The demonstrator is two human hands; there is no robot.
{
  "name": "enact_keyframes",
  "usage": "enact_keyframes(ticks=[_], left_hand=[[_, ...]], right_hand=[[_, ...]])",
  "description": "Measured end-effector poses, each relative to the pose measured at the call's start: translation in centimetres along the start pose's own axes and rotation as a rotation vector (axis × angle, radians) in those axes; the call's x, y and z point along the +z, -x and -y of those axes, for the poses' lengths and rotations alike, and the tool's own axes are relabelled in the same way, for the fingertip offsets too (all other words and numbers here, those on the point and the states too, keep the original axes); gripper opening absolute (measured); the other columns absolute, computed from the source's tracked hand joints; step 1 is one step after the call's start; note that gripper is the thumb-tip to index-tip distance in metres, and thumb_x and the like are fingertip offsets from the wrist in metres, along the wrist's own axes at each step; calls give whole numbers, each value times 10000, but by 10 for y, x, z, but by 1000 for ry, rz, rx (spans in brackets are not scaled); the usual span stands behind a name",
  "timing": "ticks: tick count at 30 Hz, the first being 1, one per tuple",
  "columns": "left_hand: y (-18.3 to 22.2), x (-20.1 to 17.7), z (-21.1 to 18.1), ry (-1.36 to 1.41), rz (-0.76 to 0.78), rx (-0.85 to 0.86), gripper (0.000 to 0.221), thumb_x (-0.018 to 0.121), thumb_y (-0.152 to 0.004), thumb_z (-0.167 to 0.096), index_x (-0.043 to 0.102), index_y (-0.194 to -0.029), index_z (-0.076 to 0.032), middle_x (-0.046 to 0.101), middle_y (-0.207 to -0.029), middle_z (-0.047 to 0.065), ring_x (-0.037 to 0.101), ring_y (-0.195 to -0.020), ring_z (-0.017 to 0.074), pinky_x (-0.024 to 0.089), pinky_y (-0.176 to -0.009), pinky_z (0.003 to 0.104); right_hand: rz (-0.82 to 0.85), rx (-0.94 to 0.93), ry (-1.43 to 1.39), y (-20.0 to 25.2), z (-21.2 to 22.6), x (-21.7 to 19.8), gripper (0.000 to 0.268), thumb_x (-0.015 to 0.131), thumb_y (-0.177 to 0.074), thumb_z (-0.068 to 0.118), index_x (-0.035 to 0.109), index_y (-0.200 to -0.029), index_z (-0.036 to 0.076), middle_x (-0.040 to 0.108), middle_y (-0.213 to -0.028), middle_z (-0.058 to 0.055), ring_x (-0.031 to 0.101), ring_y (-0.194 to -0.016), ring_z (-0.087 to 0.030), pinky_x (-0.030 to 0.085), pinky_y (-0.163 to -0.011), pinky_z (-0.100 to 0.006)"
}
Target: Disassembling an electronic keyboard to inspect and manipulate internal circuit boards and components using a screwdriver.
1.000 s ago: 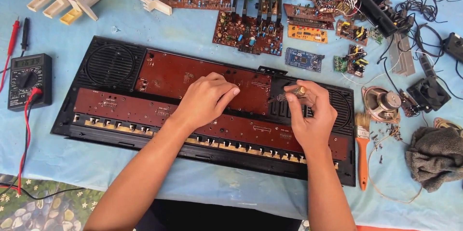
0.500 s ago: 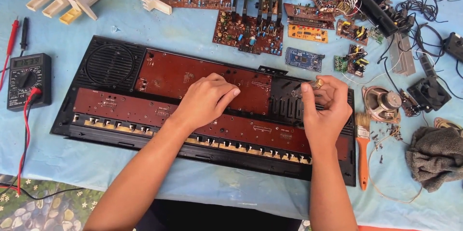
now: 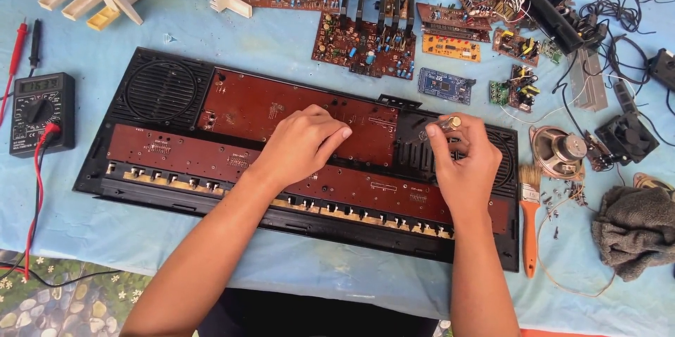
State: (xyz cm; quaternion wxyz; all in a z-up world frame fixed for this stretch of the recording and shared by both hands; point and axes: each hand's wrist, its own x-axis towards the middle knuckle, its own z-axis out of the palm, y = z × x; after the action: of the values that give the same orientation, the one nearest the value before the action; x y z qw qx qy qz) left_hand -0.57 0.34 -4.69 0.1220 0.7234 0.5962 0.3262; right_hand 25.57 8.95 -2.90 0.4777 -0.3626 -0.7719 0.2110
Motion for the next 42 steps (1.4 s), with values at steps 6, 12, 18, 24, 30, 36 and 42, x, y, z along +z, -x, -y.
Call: enact_keyframes(ticks=[6, 12, 18, 24, 30, 36, 42], left_hand=[[-1, 0, 1, 1, 7, 1, 306, 514, -1069, -264, 775, -985, -129, 739, -813, 67, 692, -1035, 282, 555, -853, 433], [-1, 0, 2, -1, 6, 2, 306, 515, -1068, -267, 775, -984, -128, 737, -807, 66, 693, -1036, 282, 557, -857, 434], [0, 1, 2, 10, 18, 12, 298, 523, -1063, -259, 779, -998, -122, 746, -828, 77, 693, -1036, 289, 559, -861, 440], [-4, -3, -4, -19, 14, 4, 296, 521, -1069, -261, 785, -1025, -135, 747, -827, 63, 694, -1042, 280, 557, -870, 437], [-1, -2, -3, -15, 4, 0, 307, 531, -1065, -258, 783, -966, -112, 749, -820, 76, 698, -1028, 294, 565, -862, 446], [-3, -7, -6, -22, 2, -6, 344, 536, -1059, -276, 778, -869, -123, 741, -753, 68, 710, -1013, 287, 575, -878, 441], [-1, -1, 0, 29, 4, 15, 322, 529, -1062, -253, 780, -944, -91, 740, -771, 104, 710, -1033, 332, 573, -879, 479]], right_hand=[[78, -2, 20, 3, 1, -1, 63, 706, -1034, 30, 679, -1039, -26, 709, -812, -170, 729, -691, -273, 612, -594, -361], [49, -26, -8, 2, 4, 1, 72, 719, -1021, -4, 688, -1070, -47, 718, -833, -179, 739, -703, -285, 624, -653, -372], [34, -19, 14, 0, 9, 0, 74, 725, -1017, 8, 704, -1068, -41, 725, -852, -194, 742, -701, -301, 620, -648, -391], [31, -23, 27, -2, 12, -2, 67, 762, -983, 34, 714, -1001, -10, 714, -795, -161, 743, -677, -291, 615, -635, -369], [3, -43, 30, 3, 11, -2, 74, 762, -991, -1, 719, -1051, -8, 732, -882, -179, 743, -738, -330, 615, -683, -403], [-29, -37, 50, 4, 6, -3, 73, 741, -1034, 26, 731, -1093, -17, 718, -840, -174, 735, -732, -311, 611, -684, -407], [34, 39, 49, 4, 11, 4, 87, 720, -1017, 65, 732, -1067, -5, 730, -819, -189, 756, -731, -328, 617, -685, -438]])
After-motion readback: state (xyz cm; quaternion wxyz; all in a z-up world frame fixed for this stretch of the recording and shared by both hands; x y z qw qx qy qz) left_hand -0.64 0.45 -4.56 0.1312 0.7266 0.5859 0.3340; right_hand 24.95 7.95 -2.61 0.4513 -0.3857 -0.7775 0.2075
